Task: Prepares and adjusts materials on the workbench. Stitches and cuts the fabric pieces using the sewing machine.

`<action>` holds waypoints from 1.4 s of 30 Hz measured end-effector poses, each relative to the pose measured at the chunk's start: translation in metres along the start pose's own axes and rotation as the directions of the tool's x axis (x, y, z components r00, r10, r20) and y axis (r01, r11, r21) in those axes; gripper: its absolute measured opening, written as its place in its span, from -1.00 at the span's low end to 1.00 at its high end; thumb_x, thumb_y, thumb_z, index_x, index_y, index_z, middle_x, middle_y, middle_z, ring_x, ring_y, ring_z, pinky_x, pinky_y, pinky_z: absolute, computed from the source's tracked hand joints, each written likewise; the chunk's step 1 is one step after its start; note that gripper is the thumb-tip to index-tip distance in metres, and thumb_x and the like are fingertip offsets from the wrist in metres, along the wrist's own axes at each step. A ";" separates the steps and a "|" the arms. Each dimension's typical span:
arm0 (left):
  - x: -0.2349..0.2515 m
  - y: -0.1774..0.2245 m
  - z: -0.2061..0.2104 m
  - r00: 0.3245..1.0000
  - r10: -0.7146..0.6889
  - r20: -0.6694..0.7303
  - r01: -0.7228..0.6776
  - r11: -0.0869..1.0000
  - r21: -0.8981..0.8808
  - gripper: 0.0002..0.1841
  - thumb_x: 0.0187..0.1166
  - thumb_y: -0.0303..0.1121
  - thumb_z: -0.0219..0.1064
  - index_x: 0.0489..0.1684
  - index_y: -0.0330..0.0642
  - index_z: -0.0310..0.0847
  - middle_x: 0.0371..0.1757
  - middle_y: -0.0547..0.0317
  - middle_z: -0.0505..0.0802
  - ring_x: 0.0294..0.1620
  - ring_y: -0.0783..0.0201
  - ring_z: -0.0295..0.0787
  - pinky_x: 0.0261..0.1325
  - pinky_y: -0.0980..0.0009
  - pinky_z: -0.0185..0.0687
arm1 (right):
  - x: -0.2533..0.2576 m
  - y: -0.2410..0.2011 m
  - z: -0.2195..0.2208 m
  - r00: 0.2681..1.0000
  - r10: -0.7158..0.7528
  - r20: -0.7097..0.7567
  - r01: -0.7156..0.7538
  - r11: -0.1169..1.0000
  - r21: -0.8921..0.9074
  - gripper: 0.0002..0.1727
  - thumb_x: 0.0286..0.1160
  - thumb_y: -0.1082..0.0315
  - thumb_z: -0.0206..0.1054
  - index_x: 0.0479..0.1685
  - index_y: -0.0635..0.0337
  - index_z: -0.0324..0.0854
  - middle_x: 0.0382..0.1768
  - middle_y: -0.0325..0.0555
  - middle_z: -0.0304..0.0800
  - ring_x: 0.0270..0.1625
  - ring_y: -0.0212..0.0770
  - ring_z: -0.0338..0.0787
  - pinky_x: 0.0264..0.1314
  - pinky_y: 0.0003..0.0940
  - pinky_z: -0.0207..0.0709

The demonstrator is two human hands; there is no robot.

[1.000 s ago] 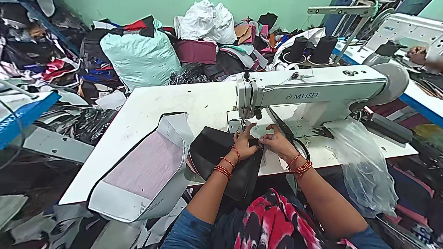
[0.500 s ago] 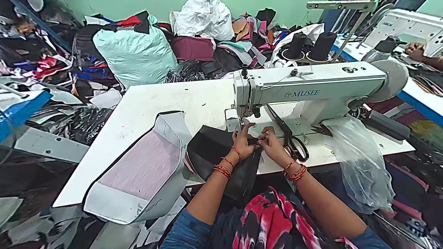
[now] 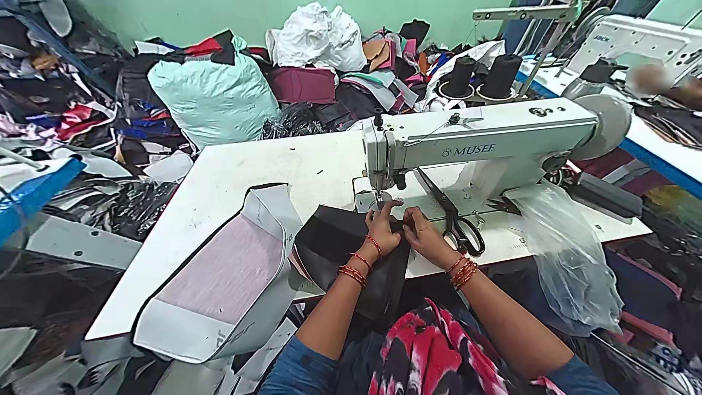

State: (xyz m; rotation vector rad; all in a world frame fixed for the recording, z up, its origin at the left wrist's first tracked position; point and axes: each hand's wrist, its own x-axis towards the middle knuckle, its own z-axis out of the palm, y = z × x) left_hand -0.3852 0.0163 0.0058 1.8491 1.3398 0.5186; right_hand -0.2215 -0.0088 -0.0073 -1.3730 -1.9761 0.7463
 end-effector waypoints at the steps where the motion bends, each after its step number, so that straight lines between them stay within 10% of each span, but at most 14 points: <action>1: 0.000 0.001 -0.002 1.000 0.001 -0.012 -0.001 1.000 -0.013 -0.17 0.40 -0.49 0.46 0.78 -0.15 0.17 0.15 -0.08 0.87 0.54 -0.09 0.53 0.82 -0.26 -0.50 | 0.000 0.003 0.001 1.000 0.007 -0.029 -0.006 0.998 0.065 -0.61 0.67 0.40 0.18 0.36 0.45 0.43 0.14 0.25 0.73 0.20 0.00 0.76 0.33 -0.18 0.58; 5: 0.001 -0.002 -0.006 0.999 -0.021 -0.026 0.019 0.996 -0.083 -0.11 0.33 -0.38 0.59 0.74 -0.18 0.18 0.09 -0.04 0.90 0.44 0.01 0.65 0.84 -0.22 -0.34 | -0.012 0.014 0.003 0.964 0.024 -0.264 0.038 0.973 0.228 -0.52 0.60 0.35 0.29 0.39 0.47 0.38 0.16 0.21 0.70 -0.02 -0.20 0.80 -0.04 -0.37 0.68; 9: 0.005 0.001 -0.009 0.998 -0.067 0.010 0.068 0.996 -0.063 -0.10 0.32 -0.37 0.60 0.75 -0.19 0.16 0.04 -0.08 0.90 0.38 -0.02 0.67 0.82 -0.21 -0.31 | -0.027 0.014 0.008 0.920 -0.194 -0.340 0.173 0.981 -0.094 -0.66 0.37 0.22 0.49 -0.08 0.35 0.75 -0.14 0.15 0.82 -0.02 0.10 0.77 0.09 -0.03 0.63; 13: 0.010 0.008 -0.017 0.989 -0.110 0.099 0.110 0.994 0.005 -0.24 0.44 -0.31 0.52 0.70 -0.16 0.28 0.04 -0.09 0.90 0.38 -0.04 0.68 0.79 -0.24 -0.22 | -0.027 0.010 0.013 0.949 -0.140 -0.283 0.085 0.977 -0.196 -0.81 0.42 0.44 0.40 -0.07 0.32 0.82 -0.10 0.15 0.89 0.10 0.22 0.83 0.30 0.11 0.61; 17: 0.013 0.013 -0.028 0.981 -0.099 0.166 0.112 0.992 -0.066 -0.66 0.61 -0.37 0.17 0.26 -0.18 0.72 0.04 -0.03 0.85 0.29 0.08 0.64 0.64 -0.20 0.06 | -0.024 0.012 0.014 0.929 -0.153 -0.338 0.107 0.983 -0.151 -0.79 0.47 0.43 0.31 -0.13 0.30 0.84 -0.17 0.11 0.90 0.01 0.13 0.86 0.20 0.02 0.66; 20: 0.023 0.013 -0.031 0.980 -0.048 0.193 0.050 0.999 -0.003 -0.75 0.67 -0.26 0.28 -0.05 -0.22 0.83 -0.06 0.01 0.86 0.13 0.12 0.70 0.43 -0.15 0.32 | -0.026 0.013 0.012 0.926 -0.134 -0.353 0.107 0.990 -0.093 -0.78 0.46 0.43 0.32 -0.10 0.32 0.84 -0.15 0.17 0.86 -0.04 0.11 0.84 0.10 -0.03 0.70; 28: 0.037 0.026 -0.033 0.969 -0.018 0.245 -0.028 0.983 0.183 -0.82 0.60 -0.36 0.40 -0.20 -0.30 0.84 -0.28 -0.05 0.84 -0.18 0.09 0.72 0.02 0.01 0.55 | -0.025 0.015 0.011 0.928 -0.119 -0.354 0.116 0.993 -0.028 -0.75 0.55 0.51 0.24 -0.06 0.31 0.86 -0.10 0.17 0.83 0.02 0.05 0.83 0.19 -0.07 0.68; 33: 0.036 0.036 -0.033 0.990 -0.009 0.139 -0.017 0.983 0.184 -0.81 0.64 -0.44 0.33 -0.13 -0.45 0.77 -0.15 -0.32 0.84 -0.02 -0.22 0.77 0.14 -0.22 0.55 | -0.027 0.010 0.010 0.965 -0.166 -0.203 0.139 0.980 -0.141 -0.75 0.57 0.47 0.22 -0.16 0.18 0.88 -0.07 0.07 0.89 0.09 0.15 0.83 0.18 0.33 0.46; 42: 0.051 0.023 -0.040 0.963 -0.026 0.267 -0.072 0.934 0.349 -0.62 0.77 -0.15 0.25 0.20 -0.30 0.76 0.21 -0.24 0.83 0.39 -0.19 0.67 0.49 -0.35 0.28 | -0.022 0.015 0.010 0.963 0.056 -0.263 -0.041 0.997 0.064 -0.78 0.61 0.39 0.29 -0.05 0.31 0.81 -0.08 0.06 0.88 0.05 -0.01 0.83 0.31 0.12 0.53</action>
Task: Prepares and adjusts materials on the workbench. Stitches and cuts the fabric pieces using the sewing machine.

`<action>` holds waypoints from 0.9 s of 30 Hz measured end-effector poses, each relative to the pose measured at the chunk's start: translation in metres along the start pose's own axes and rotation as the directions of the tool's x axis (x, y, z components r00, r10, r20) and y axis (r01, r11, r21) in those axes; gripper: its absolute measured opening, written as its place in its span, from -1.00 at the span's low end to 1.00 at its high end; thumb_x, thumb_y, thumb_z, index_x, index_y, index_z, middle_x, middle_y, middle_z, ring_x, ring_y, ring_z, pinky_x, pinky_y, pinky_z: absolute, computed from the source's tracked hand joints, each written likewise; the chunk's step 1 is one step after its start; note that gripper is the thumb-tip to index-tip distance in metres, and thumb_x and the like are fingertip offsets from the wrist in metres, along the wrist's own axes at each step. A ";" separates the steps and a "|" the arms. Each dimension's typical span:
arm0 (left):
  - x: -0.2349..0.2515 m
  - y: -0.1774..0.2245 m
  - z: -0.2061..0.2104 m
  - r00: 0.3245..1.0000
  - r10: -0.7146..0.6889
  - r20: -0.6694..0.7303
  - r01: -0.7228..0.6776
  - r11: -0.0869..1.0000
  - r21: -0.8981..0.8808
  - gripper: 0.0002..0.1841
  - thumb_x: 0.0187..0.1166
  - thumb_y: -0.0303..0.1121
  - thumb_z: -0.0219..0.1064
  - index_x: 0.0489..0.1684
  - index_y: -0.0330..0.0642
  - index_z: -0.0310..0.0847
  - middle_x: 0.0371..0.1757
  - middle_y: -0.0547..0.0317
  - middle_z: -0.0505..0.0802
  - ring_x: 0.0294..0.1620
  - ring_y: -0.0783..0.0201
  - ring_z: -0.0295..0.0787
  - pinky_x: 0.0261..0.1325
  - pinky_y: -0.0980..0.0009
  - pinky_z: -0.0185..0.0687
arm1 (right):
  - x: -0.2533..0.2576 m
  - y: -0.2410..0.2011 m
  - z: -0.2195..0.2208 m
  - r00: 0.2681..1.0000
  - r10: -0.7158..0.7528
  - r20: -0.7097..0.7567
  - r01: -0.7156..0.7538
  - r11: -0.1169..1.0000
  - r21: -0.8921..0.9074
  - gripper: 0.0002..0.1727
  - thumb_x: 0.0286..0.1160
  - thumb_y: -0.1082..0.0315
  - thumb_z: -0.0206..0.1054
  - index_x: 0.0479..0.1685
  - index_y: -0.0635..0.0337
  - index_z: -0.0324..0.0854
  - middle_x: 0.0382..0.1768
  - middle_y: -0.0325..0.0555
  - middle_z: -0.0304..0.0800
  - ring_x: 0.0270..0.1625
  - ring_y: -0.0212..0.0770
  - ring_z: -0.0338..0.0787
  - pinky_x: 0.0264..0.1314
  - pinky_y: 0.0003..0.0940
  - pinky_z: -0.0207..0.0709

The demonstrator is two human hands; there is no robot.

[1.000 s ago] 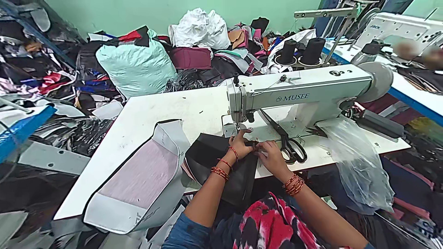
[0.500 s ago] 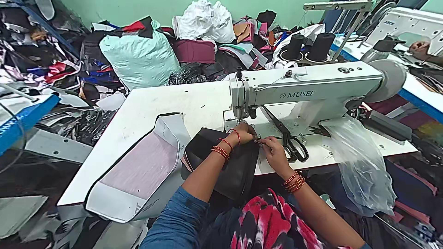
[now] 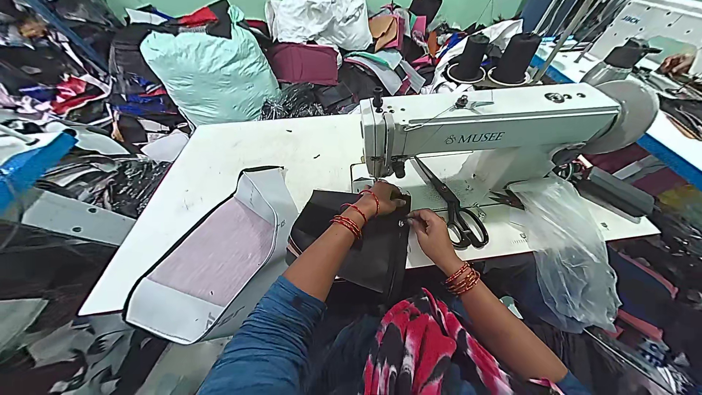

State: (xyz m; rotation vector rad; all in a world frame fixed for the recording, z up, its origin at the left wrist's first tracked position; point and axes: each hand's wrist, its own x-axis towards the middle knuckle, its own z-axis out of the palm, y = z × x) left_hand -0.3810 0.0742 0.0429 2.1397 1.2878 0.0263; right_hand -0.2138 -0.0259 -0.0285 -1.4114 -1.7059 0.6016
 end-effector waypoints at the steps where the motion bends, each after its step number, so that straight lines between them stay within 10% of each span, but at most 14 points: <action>1: 0.000 -0.003 0.003 1.000 0.007 -0.010 -0.007 1.000 0.000 -0.62 0.75 -0.14 0.28 0.18 -0.29 0.77 0.19 -0.22 0.83 0.37 -0.18 0.67 0.49 -0.35 0.26 | 0.000 0.000 0.000 1.000 0.002 0.002 -0.002 1.000 0.002 -0.79 0.61 0.39 0.29 -0.05 0.30 0.81 -0.09 0.05 0.88 0.04 -0.02 0.83 0.30 0.12 0.53; 17: -0.011 -0.012 0.041 0.903 0.091 -0.419 -0.144 0.985 -0.098 -0.76 0.66 -0.30 0.39 0.02 -0.31 0.82 0.07 -0.22 0.85 0.30 -0.27 0.67 0.41 -0.40 0.27 | -0.008 -0.010 -0.021 0.966 -0.063 0.252 0.076 0.996 -0.040 -0.75 0.59 0.29 0.34 0.04 0.19 0.84 0.05 0.03 0.86 0.27 0.11 0.73 0.46 0.37 0.24; 21: -0.012 -0.026 0.043 0.848 0.204 -0.489 -0.273 0.959 -0.074 -0.68 0.65 -0.53 0.29 0.32 -0.38 0.72 0.34 -0.33 0.76 0.51 -0.27 0.58 0.64 -0.14 0.34 | -0.015 -0.003 -0.036 1.000 -0.010 0.021 0.010 1.000 -0.001 -0.69 0.66 0.48 0.15 0.12 0.33 0.79 0.09 0.17 0.82 0.23 0.02 0.76 0.37 -0.08 0.58; 27: -0.051 -0.035 0.046 0.838 0.374 -0.397 -0.349 0.927 0.137 -0.64 0.43 -0.67 0.28 0.12 -0.23 0.87 0.27 -0.19 0.83 0.47 -0.26 0.61 0.50 -0.19 0.45 | -0.034 -0.004 -0.035 0.990 -0.139 0.002 0.134 0.950 -0.283 -0.54 0.51 0.60 0.15 0.29 0.14 0.81 0.03 0.24 0.78 0.10 0.35 0.72 0.15 0.34 0.49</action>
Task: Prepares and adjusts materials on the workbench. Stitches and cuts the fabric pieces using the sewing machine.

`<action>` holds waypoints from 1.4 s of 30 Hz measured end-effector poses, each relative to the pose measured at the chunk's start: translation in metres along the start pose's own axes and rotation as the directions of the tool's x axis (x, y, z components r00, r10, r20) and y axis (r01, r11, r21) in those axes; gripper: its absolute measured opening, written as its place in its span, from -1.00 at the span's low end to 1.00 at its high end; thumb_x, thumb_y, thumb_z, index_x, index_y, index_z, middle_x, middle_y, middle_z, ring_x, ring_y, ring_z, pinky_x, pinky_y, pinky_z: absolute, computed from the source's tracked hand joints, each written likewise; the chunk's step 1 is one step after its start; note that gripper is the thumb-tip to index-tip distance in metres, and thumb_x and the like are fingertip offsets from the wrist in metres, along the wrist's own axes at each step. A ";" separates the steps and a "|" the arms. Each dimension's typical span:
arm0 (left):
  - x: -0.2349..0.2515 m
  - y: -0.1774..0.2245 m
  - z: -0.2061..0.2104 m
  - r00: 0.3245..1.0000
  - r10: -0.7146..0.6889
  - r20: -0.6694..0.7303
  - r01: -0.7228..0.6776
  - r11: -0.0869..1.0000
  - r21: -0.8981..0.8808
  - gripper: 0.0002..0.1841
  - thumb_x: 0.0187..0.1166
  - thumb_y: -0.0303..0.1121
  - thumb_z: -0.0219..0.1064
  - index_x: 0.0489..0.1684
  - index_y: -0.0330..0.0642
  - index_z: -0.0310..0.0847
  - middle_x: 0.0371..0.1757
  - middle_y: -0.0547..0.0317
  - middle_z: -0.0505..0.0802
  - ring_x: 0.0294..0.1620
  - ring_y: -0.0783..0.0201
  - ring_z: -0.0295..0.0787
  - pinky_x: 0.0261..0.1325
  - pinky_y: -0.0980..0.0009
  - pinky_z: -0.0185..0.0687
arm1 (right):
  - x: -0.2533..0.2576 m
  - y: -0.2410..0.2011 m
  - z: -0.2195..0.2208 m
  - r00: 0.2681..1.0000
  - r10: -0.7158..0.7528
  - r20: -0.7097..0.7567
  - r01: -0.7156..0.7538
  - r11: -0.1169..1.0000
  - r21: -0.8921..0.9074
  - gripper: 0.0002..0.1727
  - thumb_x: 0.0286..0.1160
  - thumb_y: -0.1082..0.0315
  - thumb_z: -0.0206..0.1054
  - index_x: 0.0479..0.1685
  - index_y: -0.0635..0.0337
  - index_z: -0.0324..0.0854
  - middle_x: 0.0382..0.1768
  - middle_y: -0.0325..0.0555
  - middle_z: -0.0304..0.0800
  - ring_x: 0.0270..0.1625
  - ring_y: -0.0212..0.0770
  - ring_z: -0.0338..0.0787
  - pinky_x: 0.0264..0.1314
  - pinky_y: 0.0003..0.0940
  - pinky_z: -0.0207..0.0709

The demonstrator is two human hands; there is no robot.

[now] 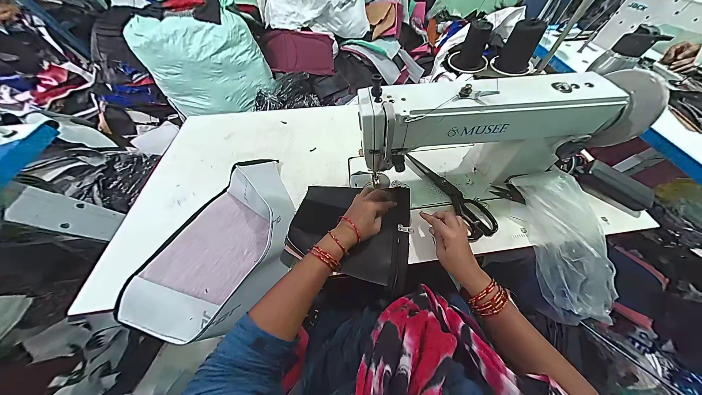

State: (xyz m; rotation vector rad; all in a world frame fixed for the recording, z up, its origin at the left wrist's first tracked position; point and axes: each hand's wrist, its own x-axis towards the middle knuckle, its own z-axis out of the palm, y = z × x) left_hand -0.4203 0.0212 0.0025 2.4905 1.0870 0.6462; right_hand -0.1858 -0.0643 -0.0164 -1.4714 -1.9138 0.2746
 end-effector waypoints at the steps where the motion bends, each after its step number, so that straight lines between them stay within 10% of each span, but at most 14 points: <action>1: -0.006 0.001 0.000 0.999 -0.004 0.037 0.004 1.000 -0.004 -0.67 0.49 -0.58 0.30 0.14 -0.20 0.87 0.29 -0.17 0.82 0.51 -0.24 0.59 0.53 -0.19 0.43 | -0.002 -0.004 0.002 1.000 -0.013 0.016 0.014 0.999 -0.047 -0.50 0.49 0.62 0.16 0.33 0.08 0.79 0.06 0.23 0.78 0.11 0.37 0.72 0.12 0.35 0.50; 6: -0.026 0.010 0.004 0.963 -0.153 0.220 0.144 0.988 0.055 -0.58 0.77 -0.22 0.16 0.56 0.05 0.64 0.71 -0.02 0.54 0.87 -0.13 0.12 0.82 -0.31 -0.25 | -0.017 -0.030 0.012 0.993 -0.015 0.121 0.023 0.997 -0.067 -0.46 0.36 0.71 0.18 0.20 0.03 0.85 0.12 0.16 0.79 0.18 0.38 0.69 0.14 0.33 0.49; 12: -0.030 0.009 0.009 0.976 -0.138 0.170 0.129 0.990 0.058 -0.57 0.76 -0.23 0.13 0.57 0.07 0.63 0.71 -0.01 0.55 0.86 -0.13 0.14 0.81 -0.34 -0.24 | -0.033 -0.039 0.003 0.982 -0.040 0.185 0.019 0.993 0.112 -0.56 0.47 0.56 0.15 0.12 0.00 0.88 0.09 0.07 0.77 0.17 0.25 0.68 0.17 0.28 0.46; 19: -0.031 0.008 0.011 0.976 -0.141 0.167 0.132 0.989 0.061 -0.57 0.78 -0.21 0.12 0.57 0.07 0.63 0.72 0.00 0.53 0.86 -0.11 0.14 0.83 -0.31 -0.24 | -0.034 -0.031 0.011 0.986 -0.133 0.098 0.144 0.984 -0.104 -0.35 0.26 0.72 0.20 0.31 -0.06 0.81 0.12 0.10 0.81 0.16 0.29 0.74 0.15 0.30 0.51; 25: -0.031 0.010 0.011 0.975 -0.144 0.167 0.133 0.988 0.076 -0.56 0.78 -0.22 0.11 0.57 0.05 0.62 0.71 0.00 0.55 0.86 -0.10 0.15 0.82 -0.33 -0.24 | -0.044 -0.030 0.000 0.982 -0.171 0.079 0.154 0.971 0.182 -0.64 0.32 0.62 0.12 -0.53 0.07 0.81 0.01 -0.07 0.85 0.20 0.09 0.70 0.29 0.06 0.45; 32: -0.029 0.011 0.009 0.968 -0.157 0.194 0.139 0.985 0.100 -0.56 0.79 -0.21 0.11 0.59 0.07 0.60 0.75 -0.01 0.49 0.88 -0.09 0.10 0.84 -0.29 -0.26 | -0.029 -0.029 -0.002 0.990 -0.144 0.002 0.143 0.982 -0.126 -0.37 0.32 0.72 0.18 0.36 0.00 0.77 0.09 0.12 0.81 0.11 0.29 0.75 0.10 0.21 0.58; 39: -0.027 0.013 0.007 0.957 -0.187 0.224 0.159 0.978 0.135 -0.54 0.82 -0.21 0.05 0.65 0.09 0.54 0.78 0.01 0.45 0.90 -0.07 0.04 0.86 -0.25 -0.30 | -0.006 -0.029 0.011 0.988 -0.117 0.105 0.129 0.984 -0.121 -0.49 0.35 0.69 0.20 0.18 0.06 0.86 0.18 0.21 0.79 0.25 0.38 0.70 0.20 0.33 0.53; 42: -0.028 0.014 0.007 0.955 -0.191 0.228 0.163 0.977 0.137 -0.55 0.81 -0.22 0.07 0.64 0.07 0.55 0.78 0.01 0.45 0.90 -0.07 0.04 0.86 -0.25 -0.28 | -0.003 -0.033 0.008 0.998 -0.064 -0.018 0.062 0.994 -0.095 -0.53 0.53 0.54 0.23 0.46 0.24 0.62 0.24 0.31 0.74 0.24 0.42 0.72 0.19 0.28 0.60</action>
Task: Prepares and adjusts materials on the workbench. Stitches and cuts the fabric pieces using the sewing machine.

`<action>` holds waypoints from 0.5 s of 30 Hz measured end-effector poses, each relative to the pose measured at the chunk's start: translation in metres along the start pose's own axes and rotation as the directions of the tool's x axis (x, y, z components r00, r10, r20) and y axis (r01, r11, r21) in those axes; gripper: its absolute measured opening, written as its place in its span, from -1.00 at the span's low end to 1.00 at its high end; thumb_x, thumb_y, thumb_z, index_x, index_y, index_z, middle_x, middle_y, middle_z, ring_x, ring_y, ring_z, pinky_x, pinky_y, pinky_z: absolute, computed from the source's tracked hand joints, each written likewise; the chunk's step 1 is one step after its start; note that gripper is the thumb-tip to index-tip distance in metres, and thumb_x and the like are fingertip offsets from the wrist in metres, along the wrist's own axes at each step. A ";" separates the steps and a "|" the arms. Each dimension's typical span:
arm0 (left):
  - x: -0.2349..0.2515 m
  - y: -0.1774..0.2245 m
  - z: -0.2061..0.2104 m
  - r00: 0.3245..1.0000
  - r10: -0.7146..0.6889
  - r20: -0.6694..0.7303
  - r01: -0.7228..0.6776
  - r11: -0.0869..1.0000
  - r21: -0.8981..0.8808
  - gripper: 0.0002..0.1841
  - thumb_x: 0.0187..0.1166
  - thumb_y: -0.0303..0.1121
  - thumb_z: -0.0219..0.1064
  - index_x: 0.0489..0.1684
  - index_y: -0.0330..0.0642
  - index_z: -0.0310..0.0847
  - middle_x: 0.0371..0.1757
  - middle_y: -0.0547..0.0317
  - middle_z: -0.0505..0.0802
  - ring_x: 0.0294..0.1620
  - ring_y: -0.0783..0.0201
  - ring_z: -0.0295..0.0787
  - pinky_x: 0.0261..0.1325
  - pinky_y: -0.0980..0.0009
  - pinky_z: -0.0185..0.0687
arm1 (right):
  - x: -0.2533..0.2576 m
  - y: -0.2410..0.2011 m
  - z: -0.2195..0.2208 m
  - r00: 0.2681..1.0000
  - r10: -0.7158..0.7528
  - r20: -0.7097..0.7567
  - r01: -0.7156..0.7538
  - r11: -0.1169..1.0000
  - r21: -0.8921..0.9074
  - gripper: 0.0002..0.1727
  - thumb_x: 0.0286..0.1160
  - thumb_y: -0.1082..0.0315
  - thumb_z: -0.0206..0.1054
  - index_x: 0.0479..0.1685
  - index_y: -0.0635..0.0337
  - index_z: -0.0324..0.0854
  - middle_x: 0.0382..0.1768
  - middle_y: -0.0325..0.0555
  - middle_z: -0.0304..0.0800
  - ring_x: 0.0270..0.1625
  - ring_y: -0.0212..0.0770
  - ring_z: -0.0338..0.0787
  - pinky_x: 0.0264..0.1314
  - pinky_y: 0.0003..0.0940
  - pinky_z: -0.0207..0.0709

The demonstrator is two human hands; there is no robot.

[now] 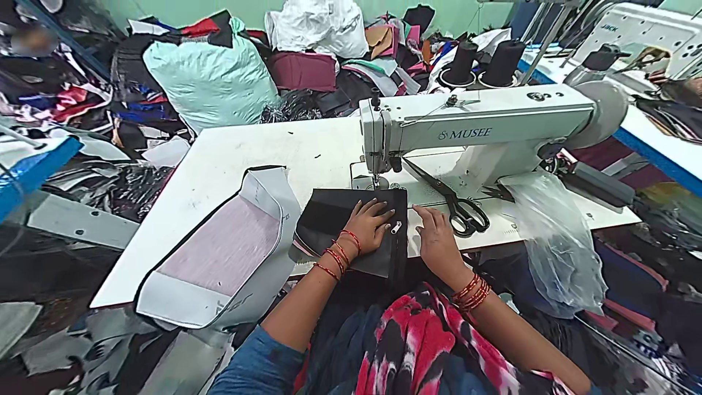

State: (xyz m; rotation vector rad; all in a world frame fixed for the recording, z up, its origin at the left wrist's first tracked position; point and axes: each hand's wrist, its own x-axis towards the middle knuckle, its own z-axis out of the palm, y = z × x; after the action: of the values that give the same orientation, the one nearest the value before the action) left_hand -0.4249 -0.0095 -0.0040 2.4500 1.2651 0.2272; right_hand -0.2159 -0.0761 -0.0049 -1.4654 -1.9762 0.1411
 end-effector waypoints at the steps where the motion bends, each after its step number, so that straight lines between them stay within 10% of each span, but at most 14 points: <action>1: 0.000 0.001 0.000 1.000 -0.002 0.003 0.002 1.000 0.003 -0.55 0.82 -0.22 0.06 0.65 0.07 0.54 0.78 0.01 0.44 0.90 -0.07 0.04 0.86 -0.24 -0.29 | 0.000 0.000 0.000 1.000 0.005 0.008 -0.005 1.000 0.006 -0.52 0.54 0.54 0.22 0.48 0.22 0.61 0.25 0.29 0.75 0.27 0.42 0.71 0.22 0.29 0.58; 6: 0.002 0.001 -0.001 1.000 -0.016 0.027 0.015 1.000 0.018 -0.53 0.83 -0.19 0.02 0.69 0.10 0.50 0.80 0.04 0.41 0.92 -0.05 0.00 0.88 -0.22 -0.33 | -0.004 0.010 0.007 0.993 0.028 0.112 -0.024 0.999 -0.034 -0.44 0.39 0.67 0.18 0.35 0.07 0.78 0.29 0.28 0.73 0.38 0.45 0.62 0.34 0.35 0.47; 10: 0.001 0.001 -0.001 1.000 -0.014 0.024 0.014 1.000 0.022 -0.53 0.83 -0.20 0.03 0.68 0.10 0.50 0.80 0.04 0.42 0.91 -0.04 0.02 0.87 -0.23 -0.32 | -0.004 0.010 -0.007 0.978 0.190 0.090 -0.187 0.981 -0.043 -0.40 0.65 0.37 0.25 0.69 0.29 0.36 0.49 0.47 0.50 0.47 0.56 0.51 0.42 0.37 0.42; 15: 0.001 0.000 0.000 1.000 -0.007 0.027 0.006 1.000 0.012 -0.51 0.82 -0.07 0.08 0.69 0.10 0.48 0.80 0.01 0.40 0.91 -0.07 0.01 0.86 -0.25 -0.34 | -0.013 0.006 -0.008 0.981 0.178 0.084 -0.173 0.983 -0.063 -0.42 0.65 0.38 0.23 0.68 0.29 0.39 0.51 0.46 0.51 0.49 0.56 0.52 0.47 0.42 0.36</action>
State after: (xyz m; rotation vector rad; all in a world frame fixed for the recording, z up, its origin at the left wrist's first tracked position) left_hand -0.4243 -0.0082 -0.0038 2.4507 1.2667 0.1849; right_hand -0.2042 -0.0879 -0.0074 -1.6960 -1.9321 0.2331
